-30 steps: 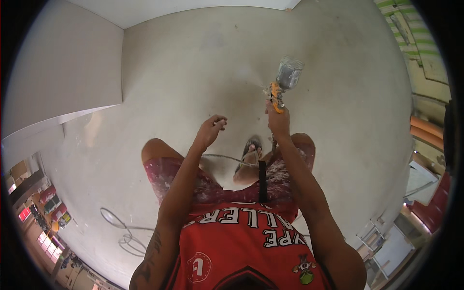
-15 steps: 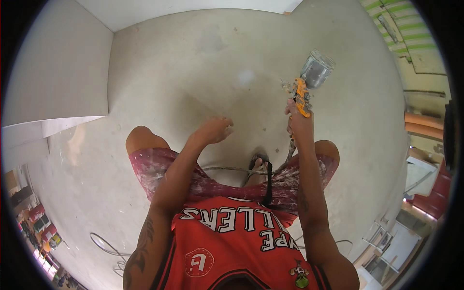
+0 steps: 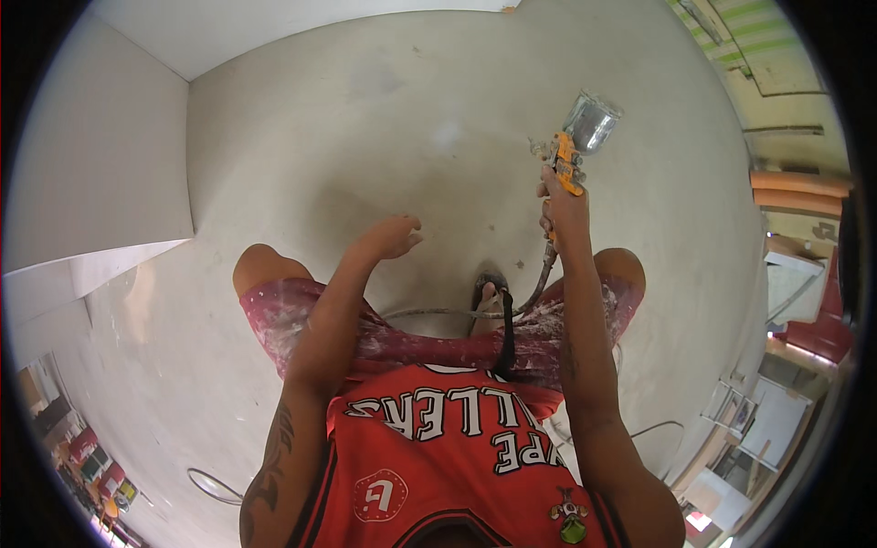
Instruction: Preparing a spray gun with paint and then applying masking tape to protect components on a piece of furniture.
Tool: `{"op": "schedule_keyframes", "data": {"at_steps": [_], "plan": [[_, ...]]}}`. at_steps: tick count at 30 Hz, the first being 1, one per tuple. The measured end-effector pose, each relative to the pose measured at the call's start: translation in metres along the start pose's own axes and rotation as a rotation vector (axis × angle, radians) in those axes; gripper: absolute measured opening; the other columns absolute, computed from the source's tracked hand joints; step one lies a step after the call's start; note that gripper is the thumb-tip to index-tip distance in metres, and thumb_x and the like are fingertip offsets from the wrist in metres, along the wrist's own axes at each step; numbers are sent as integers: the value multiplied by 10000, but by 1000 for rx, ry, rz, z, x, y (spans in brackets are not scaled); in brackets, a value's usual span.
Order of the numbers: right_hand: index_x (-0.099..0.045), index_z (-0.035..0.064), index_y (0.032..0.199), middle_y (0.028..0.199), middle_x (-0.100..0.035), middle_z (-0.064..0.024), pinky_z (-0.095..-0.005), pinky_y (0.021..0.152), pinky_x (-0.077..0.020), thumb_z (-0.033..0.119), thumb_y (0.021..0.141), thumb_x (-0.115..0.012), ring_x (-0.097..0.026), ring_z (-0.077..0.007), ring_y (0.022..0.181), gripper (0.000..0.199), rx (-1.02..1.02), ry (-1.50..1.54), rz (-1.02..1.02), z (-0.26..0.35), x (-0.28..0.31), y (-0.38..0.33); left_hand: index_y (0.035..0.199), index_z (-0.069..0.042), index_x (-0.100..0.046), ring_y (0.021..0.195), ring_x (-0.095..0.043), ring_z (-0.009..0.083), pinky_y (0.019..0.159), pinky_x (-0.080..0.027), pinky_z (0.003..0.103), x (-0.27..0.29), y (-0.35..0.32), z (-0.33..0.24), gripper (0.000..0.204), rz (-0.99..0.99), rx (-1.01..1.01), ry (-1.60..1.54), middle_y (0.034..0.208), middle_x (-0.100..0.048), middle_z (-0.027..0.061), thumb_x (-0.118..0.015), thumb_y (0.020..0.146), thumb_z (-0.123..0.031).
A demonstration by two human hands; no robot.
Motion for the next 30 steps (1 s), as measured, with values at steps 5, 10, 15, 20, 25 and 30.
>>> {"op": "schedule_keyframes", "data": {"at_steps": [5, 10, 15, 20, 25, 30], "plan": [[-615, 74, 987, 754, -558, 0, -241, 367, -322, 316, 988, -687, -373, -41, 425, 252, 75, 73, -39, 0, 3, 5, 1283, -61, -626, 1228, -592, 364, 1036, -479, 463, -5, -3, 13, 378, 22, 78, 20, 1272, -649, 198, -572, 1032, -337], [-628, 67, 1041, 812, -626, -23, -233, 369, -323, 312, 998, -674, -368, -36, 425, 252, 44, 65, -79, -2, 3, 1, 1292, -73, -630, 1229, -597, 369, 1038, -481, 475, -6, 1, 23, 394, 56, 74, 52, 1286, -649, 184, -573, 1027, -358], [-637, 38, 1198, 1000, -733, -104, -220, 367, -311, 299, 1016, -641, -345, -28, 411, 318, 160, 189, -31, 3, -3, -4, 1300, -69, -647, 1190, -626, 333, 1033, -487, 444, 3, 14, 12, 413, 63, -5, 29, 1270, -669, 166, -551, 1045, -380], [-668, 27, 1117, 754, -582, -18, -234, 367, -291, 313, 1016, -642, -337, -31, 395, 304, 155, 199, -35, -6, -3, -5, 1331, 7, -641, 1057, -683, 235, 996, -512, 392, 25, 60, -71, 522, -67, -102, -1019, 1216, -704, 136, -473, 1093, -427], [-705, 29, 1012, 533, -438, 60, -246, 375, -275, 331, 1020, -643, -332, -32, 389, 308, 248, 224, -83, -5, -3, -8, 1378, 10, -575, 1034, -668, 253, 950, -521, 396, 42, 131, -148, 535, -82, -154, -1458, 1182, -686, 138, -433, 1102, -426], [-637, 24, 1149, 824, -655, -26, -218, 365, -303, 279, 1050, -592, -326, -13, 404, 277, 197, 278, 49, -15, -11, 0, 1201, -62, -590, 937, -639, 227, 833, -519, 384, 26, 174, -164, 430, 19, -186, -1755, 1059, -669, 92, -455, 1090, -455]]}}
Point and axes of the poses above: each hand's wrist, its own y-axis towards the middle knuckle, its own x-axis out of the back of the hand, z = x × y, the point moved 8 cm from there along y, towards the middle knuckle
